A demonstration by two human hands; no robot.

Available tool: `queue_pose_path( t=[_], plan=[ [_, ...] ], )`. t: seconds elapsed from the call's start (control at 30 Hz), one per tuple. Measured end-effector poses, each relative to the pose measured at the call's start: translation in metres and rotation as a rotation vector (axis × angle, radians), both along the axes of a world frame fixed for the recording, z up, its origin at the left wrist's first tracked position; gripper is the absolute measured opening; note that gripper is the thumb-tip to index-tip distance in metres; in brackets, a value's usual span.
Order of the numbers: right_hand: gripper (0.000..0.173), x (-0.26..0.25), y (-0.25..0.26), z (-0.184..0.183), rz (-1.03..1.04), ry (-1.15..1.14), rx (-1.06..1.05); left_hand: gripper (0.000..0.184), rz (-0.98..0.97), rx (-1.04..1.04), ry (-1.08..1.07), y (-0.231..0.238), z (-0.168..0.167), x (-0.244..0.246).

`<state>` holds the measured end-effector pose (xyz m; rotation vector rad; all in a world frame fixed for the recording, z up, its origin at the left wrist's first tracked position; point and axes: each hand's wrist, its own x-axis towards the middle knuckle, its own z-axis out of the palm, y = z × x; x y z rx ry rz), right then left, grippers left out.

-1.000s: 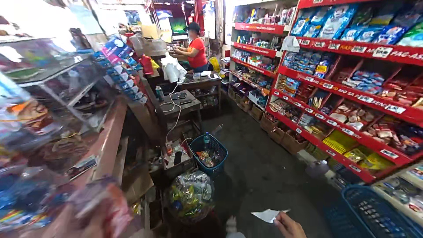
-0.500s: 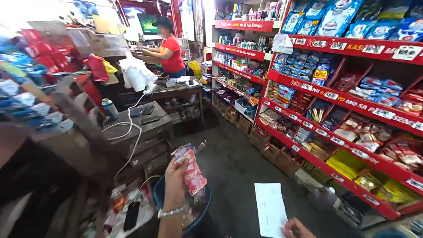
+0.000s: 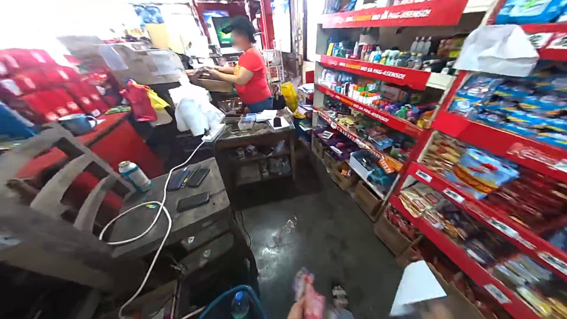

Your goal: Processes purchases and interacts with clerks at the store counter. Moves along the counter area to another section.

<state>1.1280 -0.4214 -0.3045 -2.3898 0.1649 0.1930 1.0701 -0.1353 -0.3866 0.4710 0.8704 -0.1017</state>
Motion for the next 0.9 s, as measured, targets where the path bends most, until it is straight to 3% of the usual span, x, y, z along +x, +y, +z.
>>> queue_pose_path(
  t=[0.03, 0.1, 0.17, 0.23, 0.37, 0.47, 0.57, 0.7, 0.8, 0.9],
  plan=[
    [0.038, 0.036, 0.018, 0.022, 0.049, 0.007, -0.009, 0.025, 0.118, 0.053, 0.008, 0.016, -0.007, 0.015],
    [0.035, 0.110, 0.039, 0.014, 0.140, -0.305, 0.072, 0.023, 0.360, 0.131, 0.050, 0.045, -0.003, 0.041],
    [0.038, 0.197, 0.061, 0.027, 0.245, -0.241, 0.115, 0.023, 0.537, 0.148, 0.018, 0.072, 0.004, 0.070],
    [0.042, 0.280, 0.089, 0.016, 0.328, -0.314, 0.169, 0.027, 0.673, 0.167, -0.056, 0.090, 0.012, 0.100],
    [0.035, 0.366, 0.169, 0.049, 0.568, -0.172, 0.262, 0.045, 0.767, 0.308, -0.402, 0.095, 0.035, 0.147],
    [0.027, 0.398, 0.218, 0.066, 0.817, -0.240, 0.364, 0.041, 0.665, 0.325, -0.492, 0.085, 0.026, 0.191],
    [0.044, 0.435, 0.249, 0.055, 1.038, -0.263, 0.365, 0.041, 0.465, 0.230, -0.410, 0.083, 0.029, 0.244],
    [0.049, 0.492, 0.279, 0.041, 1.076, -0.165, 0.284, 0.039, 0.276, 0.232, -0.326, 0.118, 0.045, 0.333],
    [0.048, 0.548, 0.296, 0.052, 1.005, -0.140, 0.265, 0.031, 0.209, 0.264, -0.434, 0.153, 0.050, 0.405],
    [0.045, 0.609, 0.319, 0.080, 0.940, -0.165, 0.238, 0.013, 0.144, 0.165, -0.668, 0.192, 0.058, 0.466]
  ],
)
